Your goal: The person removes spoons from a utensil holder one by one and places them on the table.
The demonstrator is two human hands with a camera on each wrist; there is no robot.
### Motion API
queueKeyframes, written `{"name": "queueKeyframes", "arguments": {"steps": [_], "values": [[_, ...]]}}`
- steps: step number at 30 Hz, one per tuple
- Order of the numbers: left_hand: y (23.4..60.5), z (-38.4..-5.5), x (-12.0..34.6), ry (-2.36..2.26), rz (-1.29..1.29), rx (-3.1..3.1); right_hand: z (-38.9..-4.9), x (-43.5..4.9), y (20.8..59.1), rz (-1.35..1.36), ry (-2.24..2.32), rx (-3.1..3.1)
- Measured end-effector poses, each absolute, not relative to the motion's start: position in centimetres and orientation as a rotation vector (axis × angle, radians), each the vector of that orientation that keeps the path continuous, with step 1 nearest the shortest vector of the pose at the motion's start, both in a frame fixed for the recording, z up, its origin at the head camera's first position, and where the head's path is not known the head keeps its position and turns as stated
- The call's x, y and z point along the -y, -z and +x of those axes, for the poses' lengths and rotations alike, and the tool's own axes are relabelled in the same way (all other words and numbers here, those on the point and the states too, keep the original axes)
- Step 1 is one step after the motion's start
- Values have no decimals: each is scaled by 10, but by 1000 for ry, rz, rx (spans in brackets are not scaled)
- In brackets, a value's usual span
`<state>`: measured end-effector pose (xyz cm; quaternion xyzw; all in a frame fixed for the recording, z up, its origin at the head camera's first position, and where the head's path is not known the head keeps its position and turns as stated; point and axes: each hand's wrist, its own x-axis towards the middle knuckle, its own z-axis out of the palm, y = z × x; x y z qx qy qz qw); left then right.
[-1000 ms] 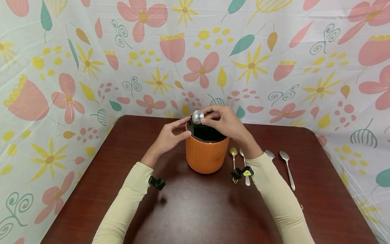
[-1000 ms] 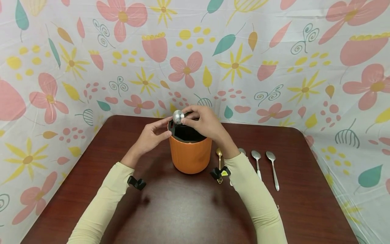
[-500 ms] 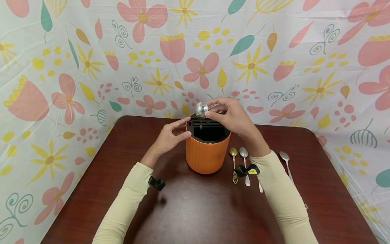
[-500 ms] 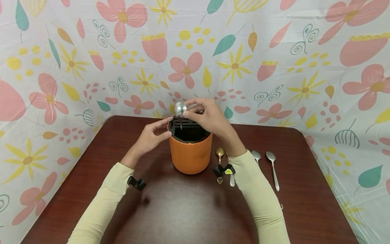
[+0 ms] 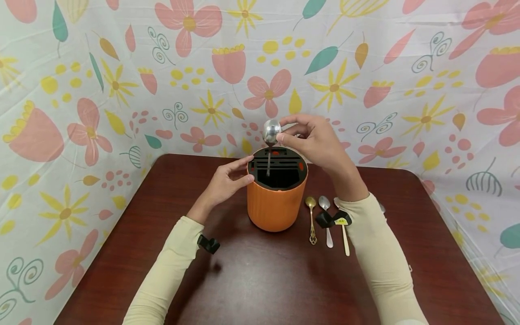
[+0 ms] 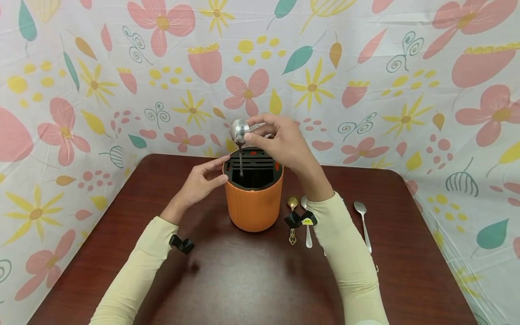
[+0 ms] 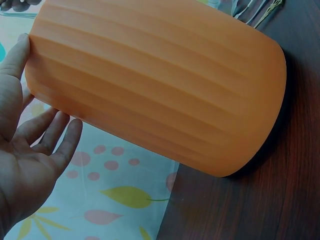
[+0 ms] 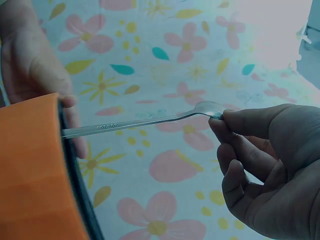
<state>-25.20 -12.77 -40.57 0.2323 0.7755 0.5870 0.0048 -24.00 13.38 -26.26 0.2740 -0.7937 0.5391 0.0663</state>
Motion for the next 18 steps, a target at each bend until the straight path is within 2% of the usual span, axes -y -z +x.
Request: {"name": "queueKeyframes", "arguments": {"steps": [18], "values": [[405, -252, 128, -1847, 767, -2428, -233, -142, 221, 807, -1526, 2250]]}}
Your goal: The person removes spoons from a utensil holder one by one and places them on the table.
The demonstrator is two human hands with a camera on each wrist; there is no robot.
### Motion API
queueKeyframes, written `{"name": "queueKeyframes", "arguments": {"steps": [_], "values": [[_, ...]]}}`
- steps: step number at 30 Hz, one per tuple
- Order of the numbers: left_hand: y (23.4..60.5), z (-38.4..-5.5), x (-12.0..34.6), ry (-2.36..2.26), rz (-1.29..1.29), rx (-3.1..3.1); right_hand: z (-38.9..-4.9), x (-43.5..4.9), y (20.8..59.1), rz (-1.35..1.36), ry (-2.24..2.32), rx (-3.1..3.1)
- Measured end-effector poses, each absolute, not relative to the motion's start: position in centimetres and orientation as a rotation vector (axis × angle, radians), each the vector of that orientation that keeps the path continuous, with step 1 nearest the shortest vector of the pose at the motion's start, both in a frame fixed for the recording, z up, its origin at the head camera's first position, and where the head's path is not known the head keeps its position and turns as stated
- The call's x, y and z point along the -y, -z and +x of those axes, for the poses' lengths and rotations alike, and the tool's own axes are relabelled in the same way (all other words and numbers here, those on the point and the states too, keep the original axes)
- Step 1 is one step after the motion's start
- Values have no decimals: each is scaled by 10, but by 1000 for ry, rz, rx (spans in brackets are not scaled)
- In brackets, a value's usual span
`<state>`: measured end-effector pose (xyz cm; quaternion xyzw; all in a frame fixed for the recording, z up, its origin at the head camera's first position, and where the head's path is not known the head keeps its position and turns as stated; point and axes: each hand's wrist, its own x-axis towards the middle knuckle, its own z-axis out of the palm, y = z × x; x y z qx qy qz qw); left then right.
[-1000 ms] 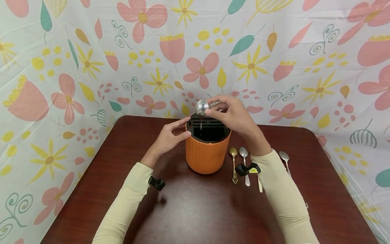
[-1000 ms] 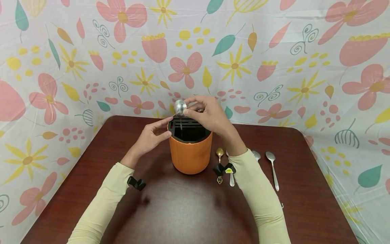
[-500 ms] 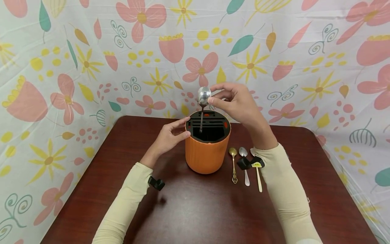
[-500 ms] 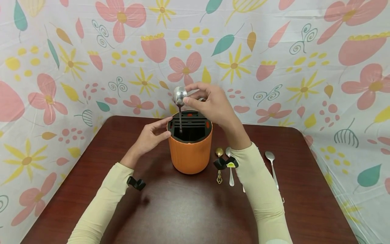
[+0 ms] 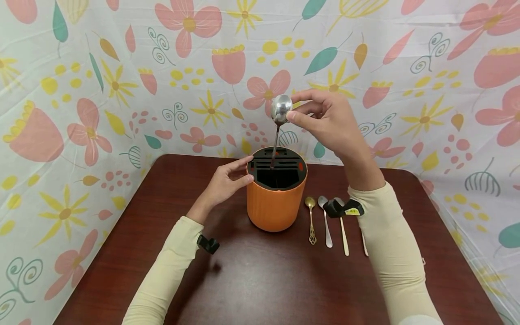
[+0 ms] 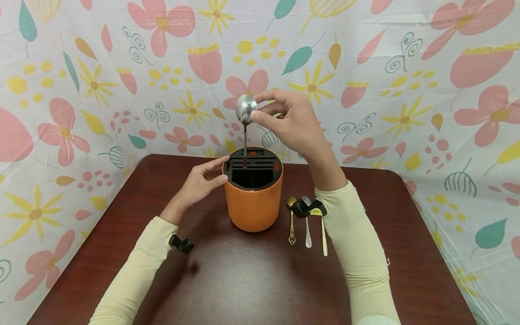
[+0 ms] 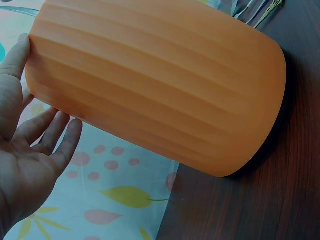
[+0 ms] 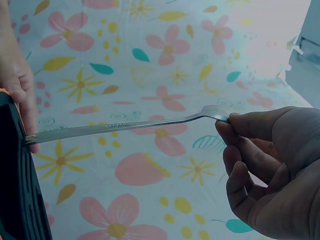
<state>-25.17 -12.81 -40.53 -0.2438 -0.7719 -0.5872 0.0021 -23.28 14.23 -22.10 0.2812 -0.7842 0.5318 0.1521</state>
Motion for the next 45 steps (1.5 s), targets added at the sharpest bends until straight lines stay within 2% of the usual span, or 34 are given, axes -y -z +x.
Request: {"name": "queueKeyframes", "arguments": {"steps": [14, 24, 36, 45], "values": [[405, -252, 128, 1844, -746, 2432, -229, -169, 203, 675, -1599, 2221], [407, -253, 127, 1874, -731, 2440, -236, -206, 191, 619, -1601, 2191], [405, -252, 127, 1838, -746, 2433, -256, -261, 209, 589, -1949, 2134], [403, -249, 127, 1870, -740, 2416, -269, -302, 233, 378, -2092, 2236]]}}
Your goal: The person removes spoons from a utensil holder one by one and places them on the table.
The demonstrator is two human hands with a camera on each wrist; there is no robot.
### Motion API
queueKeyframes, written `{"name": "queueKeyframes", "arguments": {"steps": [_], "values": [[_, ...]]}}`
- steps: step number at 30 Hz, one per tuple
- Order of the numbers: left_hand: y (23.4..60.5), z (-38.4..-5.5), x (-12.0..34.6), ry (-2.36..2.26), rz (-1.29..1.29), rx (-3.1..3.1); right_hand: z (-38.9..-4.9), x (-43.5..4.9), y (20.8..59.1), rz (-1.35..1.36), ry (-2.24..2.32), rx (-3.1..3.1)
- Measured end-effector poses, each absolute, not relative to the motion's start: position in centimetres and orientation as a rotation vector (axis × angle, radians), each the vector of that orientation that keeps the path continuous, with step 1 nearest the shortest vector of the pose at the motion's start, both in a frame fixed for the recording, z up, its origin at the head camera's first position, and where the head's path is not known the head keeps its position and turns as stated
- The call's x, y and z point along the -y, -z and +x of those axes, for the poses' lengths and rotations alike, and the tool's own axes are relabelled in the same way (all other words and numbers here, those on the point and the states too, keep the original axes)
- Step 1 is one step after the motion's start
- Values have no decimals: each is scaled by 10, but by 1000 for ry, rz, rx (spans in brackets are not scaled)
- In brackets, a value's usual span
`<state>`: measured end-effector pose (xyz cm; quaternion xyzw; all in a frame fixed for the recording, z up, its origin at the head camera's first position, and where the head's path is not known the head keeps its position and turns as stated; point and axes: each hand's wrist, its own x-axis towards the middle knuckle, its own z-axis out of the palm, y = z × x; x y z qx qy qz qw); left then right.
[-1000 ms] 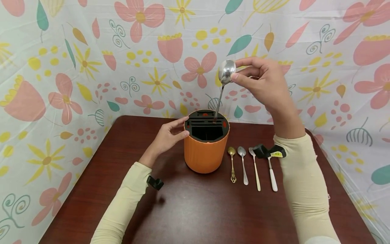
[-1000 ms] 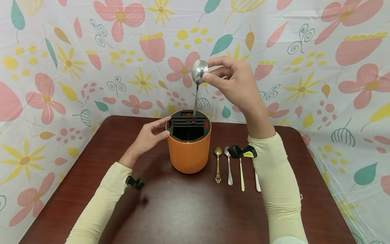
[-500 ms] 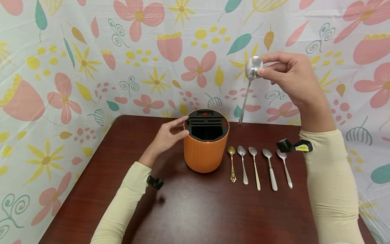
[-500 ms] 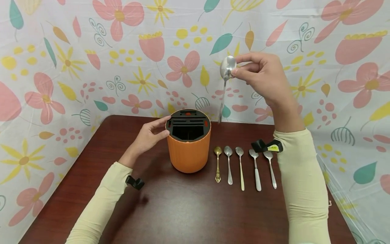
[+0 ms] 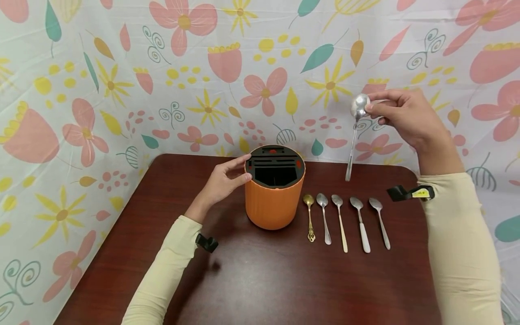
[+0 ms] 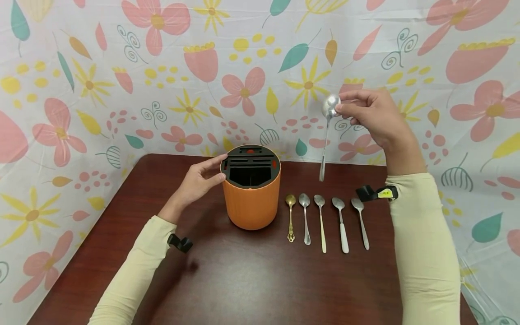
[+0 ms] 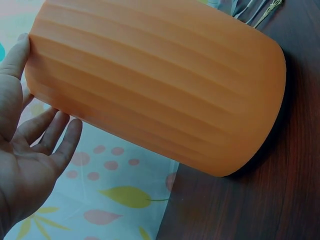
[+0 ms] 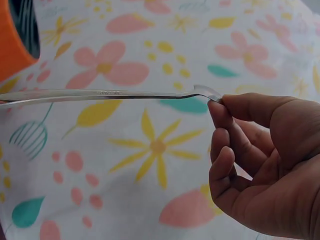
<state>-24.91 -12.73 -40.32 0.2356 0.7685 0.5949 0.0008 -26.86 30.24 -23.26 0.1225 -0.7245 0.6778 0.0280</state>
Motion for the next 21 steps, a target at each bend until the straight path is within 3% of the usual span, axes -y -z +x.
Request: {"name": "queueKeyframes", "arguments": {"steps": [21], "values": [[408, -254, 129, -1864, 762, -2412, -283, -379, 308, 81, -1835, 2679]]}}
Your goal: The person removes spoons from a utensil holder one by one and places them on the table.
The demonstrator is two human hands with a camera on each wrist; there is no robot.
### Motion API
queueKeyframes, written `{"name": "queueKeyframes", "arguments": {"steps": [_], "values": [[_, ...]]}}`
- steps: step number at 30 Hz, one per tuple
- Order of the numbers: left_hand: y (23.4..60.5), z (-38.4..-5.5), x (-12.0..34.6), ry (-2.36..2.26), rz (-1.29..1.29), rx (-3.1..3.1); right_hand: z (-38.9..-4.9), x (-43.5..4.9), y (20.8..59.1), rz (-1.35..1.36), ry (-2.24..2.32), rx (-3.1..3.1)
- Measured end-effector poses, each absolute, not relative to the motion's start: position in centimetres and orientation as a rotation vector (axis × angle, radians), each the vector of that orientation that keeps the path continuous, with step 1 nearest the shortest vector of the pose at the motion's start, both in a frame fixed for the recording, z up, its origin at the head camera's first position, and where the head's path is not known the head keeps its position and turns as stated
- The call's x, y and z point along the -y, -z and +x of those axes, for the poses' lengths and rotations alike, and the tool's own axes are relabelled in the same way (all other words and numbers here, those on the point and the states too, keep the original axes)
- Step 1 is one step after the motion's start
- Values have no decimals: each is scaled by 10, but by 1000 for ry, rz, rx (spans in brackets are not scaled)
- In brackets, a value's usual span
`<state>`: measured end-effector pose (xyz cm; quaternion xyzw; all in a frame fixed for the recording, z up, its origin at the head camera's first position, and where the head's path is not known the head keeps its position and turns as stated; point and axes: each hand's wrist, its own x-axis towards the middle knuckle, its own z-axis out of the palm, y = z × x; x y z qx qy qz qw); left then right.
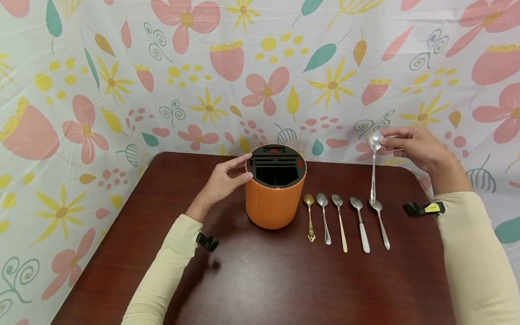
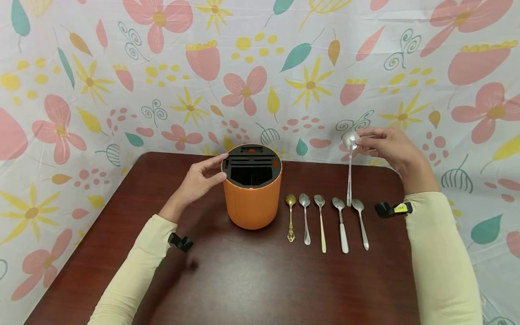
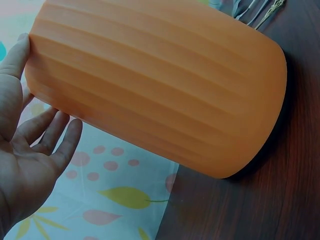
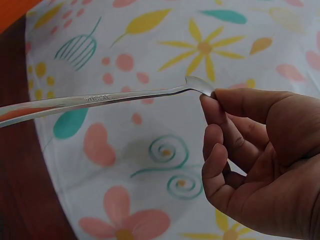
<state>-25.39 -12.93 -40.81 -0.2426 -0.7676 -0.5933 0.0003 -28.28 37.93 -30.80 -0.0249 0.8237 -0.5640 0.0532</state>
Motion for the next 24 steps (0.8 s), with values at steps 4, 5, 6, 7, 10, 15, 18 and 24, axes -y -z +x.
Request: {"name": "queueKeyframes", "arguments": {"steps": [4, 5, 6, 7, 10, 15, 18, 24], "values": [[409, -255, 129, 1857, -765, 2411, -281, -392, 323, -18, 1687, -2483], [409, -255, 130, 1854, -766, 2412, -280, -396, 327, -6, 1691, -2468], [409, -255, 130, 1851, -766, 2411, -280, -400, 331, 5, 1712, -2442], [409, -255, 130, 1854, -766, 2410, -279, -404, 335, 17, 1719, -2422], [409, -254, 129, 1856, -765, 2410, -278, -416, 349, 68, 1741, -2361], [408, -254, 129, 1869, -766, 2413, -279, -439, 373, 135, 1737, -2275], [408, -254, 129, 1873, -765, 2415, -277, -449, 386, 152, 1717, -2255], [409, -254, 129, 1877, -767, 2408, -271, -465, 404, 175, 1672, -2271]]}}
